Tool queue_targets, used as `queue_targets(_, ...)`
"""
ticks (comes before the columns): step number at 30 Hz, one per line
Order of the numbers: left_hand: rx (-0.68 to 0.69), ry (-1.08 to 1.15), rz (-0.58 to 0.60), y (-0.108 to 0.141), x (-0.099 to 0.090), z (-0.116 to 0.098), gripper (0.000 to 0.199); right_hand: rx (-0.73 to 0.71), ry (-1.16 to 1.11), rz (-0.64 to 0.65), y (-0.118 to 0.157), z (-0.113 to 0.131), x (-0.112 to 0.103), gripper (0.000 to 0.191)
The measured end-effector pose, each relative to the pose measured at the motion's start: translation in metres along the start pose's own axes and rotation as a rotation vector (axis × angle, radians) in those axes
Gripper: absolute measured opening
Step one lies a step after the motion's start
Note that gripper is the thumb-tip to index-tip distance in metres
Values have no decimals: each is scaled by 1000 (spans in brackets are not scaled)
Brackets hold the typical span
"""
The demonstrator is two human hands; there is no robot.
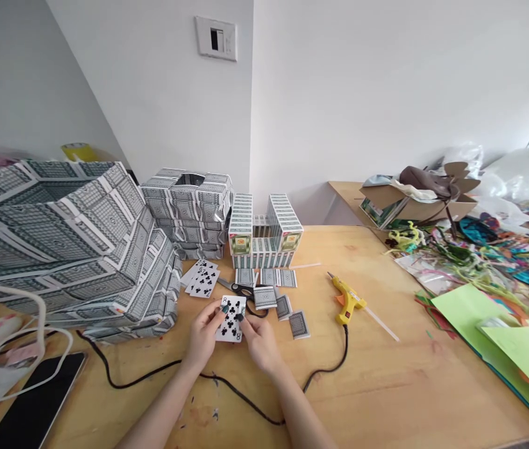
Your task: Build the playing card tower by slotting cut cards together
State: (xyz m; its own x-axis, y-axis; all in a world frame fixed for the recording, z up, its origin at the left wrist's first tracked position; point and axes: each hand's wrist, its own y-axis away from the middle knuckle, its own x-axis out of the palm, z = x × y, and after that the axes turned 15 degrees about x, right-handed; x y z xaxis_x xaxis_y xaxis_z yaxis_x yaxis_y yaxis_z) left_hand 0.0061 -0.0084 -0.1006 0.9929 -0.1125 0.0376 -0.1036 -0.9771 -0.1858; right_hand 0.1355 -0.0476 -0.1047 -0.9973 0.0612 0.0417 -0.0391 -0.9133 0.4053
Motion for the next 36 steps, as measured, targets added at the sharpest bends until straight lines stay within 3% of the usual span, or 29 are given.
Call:
queue_targets(3,-26,72,5,0,0,-1,27,-25,-49,-54,0,2,1,30)
queue_targets(9,-40,159,55,5,4,-4,29,-5,-284,53,4,11,3,24)
queue_targets(23,18,83,29,12,9,-5,22,-55,-244,-56,8,8,11,19)
queue_targets(36,19,83,73,11,9,-9,19,-71,-254,-45,9,9,10,15)
